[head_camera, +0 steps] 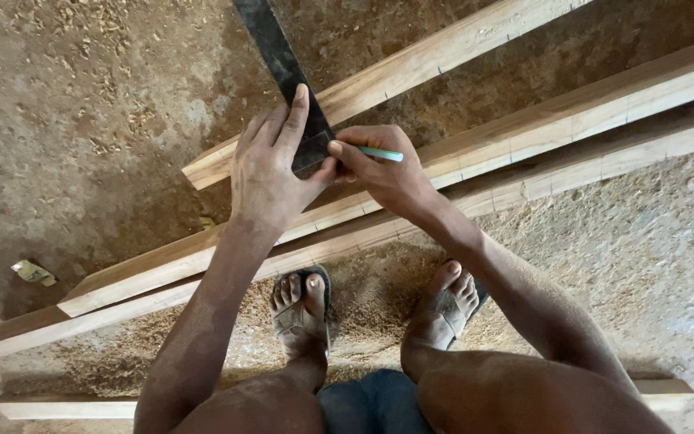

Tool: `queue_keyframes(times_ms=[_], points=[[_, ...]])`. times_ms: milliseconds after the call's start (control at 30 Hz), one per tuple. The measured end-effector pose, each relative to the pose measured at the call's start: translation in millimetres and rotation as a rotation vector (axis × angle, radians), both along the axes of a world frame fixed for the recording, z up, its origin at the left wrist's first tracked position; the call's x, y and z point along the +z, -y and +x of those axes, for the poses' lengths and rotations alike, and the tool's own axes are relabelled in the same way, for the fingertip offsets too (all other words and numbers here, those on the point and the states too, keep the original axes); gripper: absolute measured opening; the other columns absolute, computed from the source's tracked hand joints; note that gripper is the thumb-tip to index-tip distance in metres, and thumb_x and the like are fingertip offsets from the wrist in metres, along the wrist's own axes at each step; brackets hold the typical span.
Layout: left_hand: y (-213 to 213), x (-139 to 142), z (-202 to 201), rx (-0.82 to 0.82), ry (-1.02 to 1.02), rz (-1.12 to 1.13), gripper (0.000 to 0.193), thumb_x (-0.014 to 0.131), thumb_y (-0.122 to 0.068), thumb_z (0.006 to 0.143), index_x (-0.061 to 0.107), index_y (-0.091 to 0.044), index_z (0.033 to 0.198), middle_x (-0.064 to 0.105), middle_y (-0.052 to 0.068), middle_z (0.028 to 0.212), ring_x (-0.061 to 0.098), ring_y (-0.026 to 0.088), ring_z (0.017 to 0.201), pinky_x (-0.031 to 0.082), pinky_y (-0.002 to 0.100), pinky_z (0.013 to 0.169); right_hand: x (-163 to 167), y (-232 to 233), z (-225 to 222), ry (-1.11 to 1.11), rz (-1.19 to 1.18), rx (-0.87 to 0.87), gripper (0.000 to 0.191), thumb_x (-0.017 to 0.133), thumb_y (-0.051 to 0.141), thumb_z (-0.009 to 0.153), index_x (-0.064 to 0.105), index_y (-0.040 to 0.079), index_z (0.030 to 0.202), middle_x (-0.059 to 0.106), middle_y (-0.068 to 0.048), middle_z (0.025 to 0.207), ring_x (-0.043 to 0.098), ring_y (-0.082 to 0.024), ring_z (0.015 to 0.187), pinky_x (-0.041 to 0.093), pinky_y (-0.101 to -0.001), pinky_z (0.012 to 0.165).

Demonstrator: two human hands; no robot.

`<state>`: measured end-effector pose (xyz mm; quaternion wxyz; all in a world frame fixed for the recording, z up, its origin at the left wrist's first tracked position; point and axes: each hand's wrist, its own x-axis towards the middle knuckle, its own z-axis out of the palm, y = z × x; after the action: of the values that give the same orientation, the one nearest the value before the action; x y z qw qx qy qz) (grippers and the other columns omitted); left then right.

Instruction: The person kneels on a dusty floor among wooden strips, holding an L-shaped square against each strip and drawing pencil marks along its edge. They reposition the square repeatedly to mark multiple strips one after another.

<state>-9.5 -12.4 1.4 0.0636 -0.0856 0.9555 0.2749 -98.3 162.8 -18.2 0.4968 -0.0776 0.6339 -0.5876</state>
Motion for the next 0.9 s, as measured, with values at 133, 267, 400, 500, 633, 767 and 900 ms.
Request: queue_keyframes(times_ms=[133, 267, 400, 500, 633, 767, 900], points=[[-1, 3, 1, 0.018, -0.015, 0.012, 0.095, 0.090, -0.030, 0.080, 0.041, -0.011, 0.160, 0.062, 0.021, 0.137, 0.058, 0.038, 0.128, 0.050, 0.048, 0.108, -1, 0, 0, -0.009, -0.026, -0.011, 0.028, 0.060, 0.016, 0.106, 0.071, -0.003, 0.089, 0.064, 0.000, 0.071, 0.055, -0.004, 0.064, 0.046, -0.0230, 0.056], [-2, 4, 0, 0.022, -0.015, 0.022, 0.095, 0.090, -0.030, 0.082, 0.040, -0.010, 0.160, 0.061, 0.022, 0.138, 0.058, 0.039, 0.129, 0.051, 0.048, 0.108, -3, 0, 2, 0.001, -0.018, -0.007, 0.028, 0.060, 0.016, 0.106, 0.071, -0.003, 0.088, 0.065, 0.000, 0.070, 0.055, -0.005, 0.063, 0.046, -0.0232, 0.055], [-1, 5, -1, 0.015, -0.029, 0.021, 0.095, 0.090, -0.029, 0.082, 0.040, -0.009, 0.160, 0.061, 0.023, 0.138, 0.058, 0.039, 0.129, 0.051, 0.048, 0.108, -6, -1, 3, 0.011, -0.031, -0.016, 0.027, 0.060, 0.015, 0.106, 0.071, -0.003, 0.089, 0.065, 0.000, 0.071, 0.057, -0.004, 0.065, 0.049, -0.0233, 0.057], [-2, 6, 0, 0.039, -0.001, 0.062, 0.093, 0.089, -0.028, 0.084, 0.040, -0.008, 0.161, 0.062, 0.022, 0.138, 0.059, 0.039, 0.128, 0.051, 0.049, 0.108, -6, 0, 2, 0.004, -0.019, -0.007, 0.028, 0.060, 0.016, 0.105, 0.071, -0.003, 0.090, 0.066, -0.002, 0.072, 0.059, -0.006, 0.065, 0.050, -0.0240, 0.057], [-3, 4, 0, 0.025, -0.031, 0.017, 0.094, 0.090, -0.030, 0.082, 0.042, -0.009, 0.159, 0.061, 0.022, 0.138, 0.058, 0.041, 0.128, 0.050, 0.050, 0.108, 7, -3, 3, -0.085, -0.106, -0.046, 0.028, 0.059, 0.019, 0.106, 0.070, -0.005, 0.099, 0.071, -0.008, 0.086, 0.069, -0.011, 0.077, 0.061, -0.0272, 0.068], [-4, 2, 0, 0.035, -0.047, -0.024, 0.093, 0.091, -0.034, 0.082, 0.043, -0.010, 0.158, 0.061, 0.022, 0.138, 0.058, 0.041, 0.128, 0.049, 0.049, 0.109, 36, -18, 0, -0.282, -0.058, -0.080, 0.028, 0.051, 0.016, 0.109, 0.066, -0.006, 0.121, 0.075, -0.016, 0.111, 0.076, -0.018, 0.093, 0.067, -0.0304, 0.074], [-3, 2, -1, 0.043, -0.035, -0.006, 0.094, 0.091, -0.031, 0.080, 0.043, -0.009, 0.157, 0.061, 0.023, 0.138, 0.058, 0.041, 0.127, 0.049, 0.049, 0.109, 50, -22, -12, -0.299, -0.281, -0.213, 0.021, 0.057, 0.009, 0.111, 0.053, -0.005, 0.125, 0.073, -0.017, 0.119, 0.076, -0.019, 0.109, 0.065, -0.0334, 0.093]])
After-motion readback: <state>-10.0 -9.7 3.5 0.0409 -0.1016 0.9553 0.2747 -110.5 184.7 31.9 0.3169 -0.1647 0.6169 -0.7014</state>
